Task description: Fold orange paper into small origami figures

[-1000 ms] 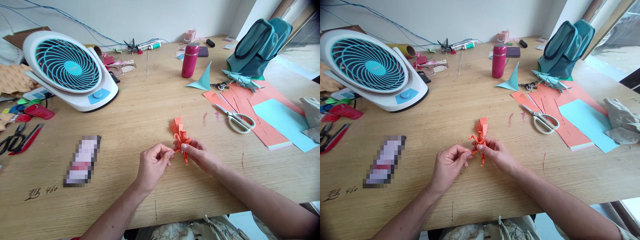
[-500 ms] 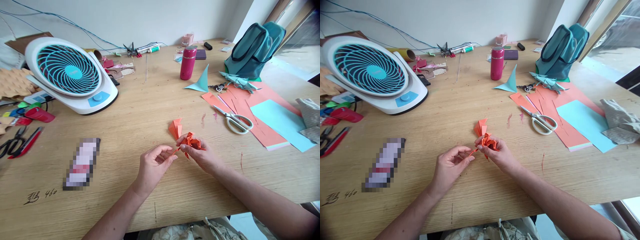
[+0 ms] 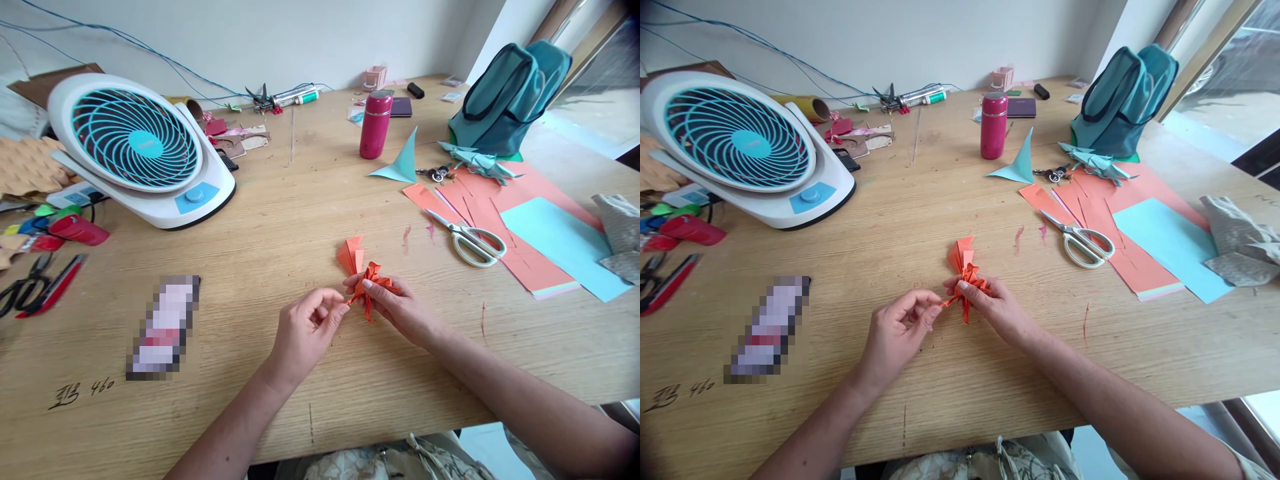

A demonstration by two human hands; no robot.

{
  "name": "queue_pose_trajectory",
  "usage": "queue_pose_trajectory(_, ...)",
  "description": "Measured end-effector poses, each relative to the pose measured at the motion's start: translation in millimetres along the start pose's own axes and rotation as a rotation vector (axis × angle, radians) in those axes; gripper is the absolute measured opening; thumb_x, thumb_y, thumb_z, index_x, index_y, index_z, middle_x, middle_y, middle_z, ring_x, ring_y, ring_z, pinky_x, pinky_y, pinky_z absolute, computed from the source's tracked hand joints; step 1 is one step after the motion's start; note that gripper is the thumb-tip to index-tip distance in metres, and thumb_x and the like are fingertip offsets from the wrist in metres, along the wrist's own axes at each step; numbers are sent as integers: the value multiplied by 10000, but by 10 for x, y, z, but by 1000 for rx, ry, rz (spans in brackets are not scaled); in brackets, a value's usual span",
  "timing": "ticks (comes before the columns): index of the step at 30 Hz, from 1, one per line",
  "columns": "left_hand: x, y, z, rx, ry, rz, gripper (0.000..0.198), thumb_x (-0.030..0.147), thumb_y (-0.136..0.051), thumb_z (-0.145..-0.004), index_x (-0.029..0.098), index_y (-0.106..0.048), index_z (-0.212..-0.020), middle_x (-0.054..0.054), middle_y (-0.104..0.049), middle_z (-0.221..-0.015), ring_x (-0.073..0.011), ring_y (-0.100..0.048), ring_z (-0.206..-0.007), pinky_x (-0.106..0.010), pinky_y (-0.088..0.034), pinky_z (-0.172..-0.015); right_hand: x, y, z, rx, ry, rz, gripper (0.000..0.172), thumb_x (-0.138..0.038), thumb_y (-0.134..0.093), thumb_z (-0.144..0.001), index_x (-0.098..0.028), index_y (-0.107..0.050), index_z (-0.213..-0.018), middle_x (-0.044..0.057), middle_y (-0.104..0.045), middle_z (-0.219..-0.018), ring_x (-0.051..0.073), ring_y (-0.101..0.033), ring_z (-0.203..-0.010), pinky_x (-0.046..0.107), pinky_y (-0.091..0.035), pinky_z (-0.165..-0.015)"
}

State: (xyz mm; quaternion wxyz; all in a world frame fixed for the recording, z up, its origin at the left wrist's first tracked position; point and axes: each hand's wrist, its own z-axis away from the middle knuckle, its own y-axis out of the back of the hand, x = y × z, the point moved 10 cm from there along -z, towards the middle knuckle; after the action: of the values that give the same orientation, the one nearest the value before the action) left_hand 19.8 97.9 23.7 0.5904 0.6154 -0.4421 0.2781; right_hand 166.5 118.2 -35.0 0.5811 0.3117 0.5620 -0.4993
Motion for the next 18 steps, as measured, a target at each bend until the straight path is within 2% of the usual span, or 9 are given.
queue_pose_trajectory(2, -86, 38, -40, 5, 66, 95, 205, 355, -550, -969, 187, -666, -998, -19, -711, -793, -105, -573, -569, -214, -449, -559, 18, -3, 1, -13, -49, 28, 466, -582, -588, -929, -181, -724, -1125, 43, -661, -891, 146, -580, -796, 257, -453, -694)
queue_pose_trajectory(5, -207, 28, -97, -10, 144, 151, 259, 391, -554, -966, 175, -695, -941, -56, -718, -865, -138, -627, -714, -212, -459, -578, 11, -87, 2, -85, -87, 96, 521, -638, -586, -901, -154, -733, -1026, 15, -615, -749, 124, -538, -652, 244, -419, -582)
queue_pose_trajectory(8, -247, -179, -110, -152, 169, 321, 281, 403, -603, -938, 165, -721, -1030, -97, -719, -1035, -191, -667, -926, -251, -530, -724, 10, -229, 10, -198, -97, 201, 531, -668, -656, -829, -138, -688, -797, 6, -593, -663, 117, -522, -576, 247, -420, -536)
queue_pose_trajectory(11, -285, -375, -68, -260, 227, 533, 313, 432, -655, -907, 160, -719, -1047, -93, -713, -1014, -205, -679, -923, -303, -558, -801, 24, -326, 32, -272, -119, 233, 539, -686, -642, -828, -153, -621, -747, 11, -614, -669, 102, -512, -517, 242, -414, -492)
queue_pose_trajectory(14, -331, -434, -33, -267, 284, 652, 358, 440, -700, -876, 170, -704, -1111, -80, -708, -972, -179, -672, -836, -318, -563, -801, -40, -361, 52, -293, -80, 257, 475, -630, -663, -846, -167, -602, -755, -14, -581, -659, 95, -487, -528, 232, -408, -500)
queue_pose_trajectory(16, -317, -429, -27, -265, 277, 683, 366, 441, -723, -858, 188, -710, -1123, -83, -703, -1011, -180, -669, -879, -319, -558, -838, -103, -349, 61, -272, -34, 274, 408, -576, -700, -842, -178, -618, -800, -22, -569, -690, 110, -507, -603, 234, -437, -560)
queue_pose_trajectory(18, -288, -393, -34, -249, 254, 669, 326, 438, -748, -835, 201, -731, -1058, -95, -684, -1129, -192, -664, -961, -313, -557, -860, -130, -308, 68, -232, -11, 282, 360, -546, -711, -844, -193, -640, -861, -14, -594, -770, 132, -544, -706, 245, -471, -646)
